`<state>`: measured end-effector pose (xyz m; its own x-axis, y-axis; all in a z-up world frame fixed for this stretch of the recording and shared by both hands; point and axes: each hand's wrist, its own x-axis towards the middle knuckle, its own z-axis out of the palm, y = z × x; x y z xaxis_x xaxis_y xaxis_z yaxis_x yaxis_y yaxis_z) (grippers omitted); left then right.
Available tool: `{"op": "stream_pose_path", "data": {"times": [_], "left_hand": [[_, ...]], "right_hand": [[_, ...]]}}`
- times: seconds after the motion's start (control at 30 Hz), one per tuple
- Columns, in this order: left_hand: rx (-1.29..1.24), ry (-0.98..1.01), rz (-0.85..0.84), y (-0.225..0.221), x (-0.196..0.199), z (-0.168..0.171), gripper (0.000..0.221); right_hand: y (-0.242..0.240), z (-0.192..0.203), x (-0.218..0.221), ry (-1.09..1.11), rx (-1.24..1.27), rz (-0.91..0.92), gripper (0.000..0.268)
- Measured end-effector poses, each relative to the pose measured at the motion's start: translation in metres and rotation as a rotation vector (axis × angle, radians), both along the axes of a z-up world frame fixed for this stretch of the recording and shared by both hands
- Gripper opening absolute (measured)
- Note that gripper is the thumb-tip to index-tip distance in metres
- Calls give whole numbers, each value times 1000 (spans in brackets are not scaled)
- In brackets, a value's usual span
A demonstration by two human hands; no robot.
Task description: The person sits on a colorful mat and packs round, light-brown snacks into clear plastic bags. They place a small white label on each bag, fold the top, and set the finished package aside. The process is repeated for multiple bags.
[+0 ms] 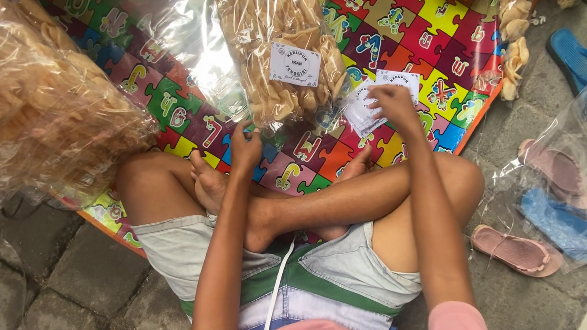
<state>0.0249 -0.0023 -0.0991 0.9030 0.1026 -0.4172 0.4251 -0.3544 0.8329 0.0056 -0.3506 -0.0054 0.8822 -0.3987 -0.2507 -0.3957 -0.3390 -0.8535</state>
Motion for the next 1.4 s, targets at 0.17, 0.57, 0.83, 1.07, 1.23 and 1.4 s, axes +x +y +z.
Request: {"op": "stream_pose_path", "data": {"times": [0.17, 0.57, 0.83, 1.07, 1.23, 1.4], "left_hand": [[-91, 95, 116, 2, 12, -13, 41], [-78, 155, 20, 2, 10, -3, 42], [-343, -51, 214, 9, -2, -7, 59], [-487, -86, 60, 59, -6, 140, 53], [-698, 38, -65, 89, 13, 229, 59], [-729, 225, -135, 92, 5, 301, 64]], "right_hand": [[18, -40, 10, 145, -50, 23, 32], [18, -57, 6, 107, -49, 66, 21], [23, -18, -6, 143, 240, 118, 18], [22, 93, -34, 43, 437, 223, 17], [6, 169, -39, -13, 637, 265, 20], [18, 215, -39, 65, 684, 215, 22]]}}
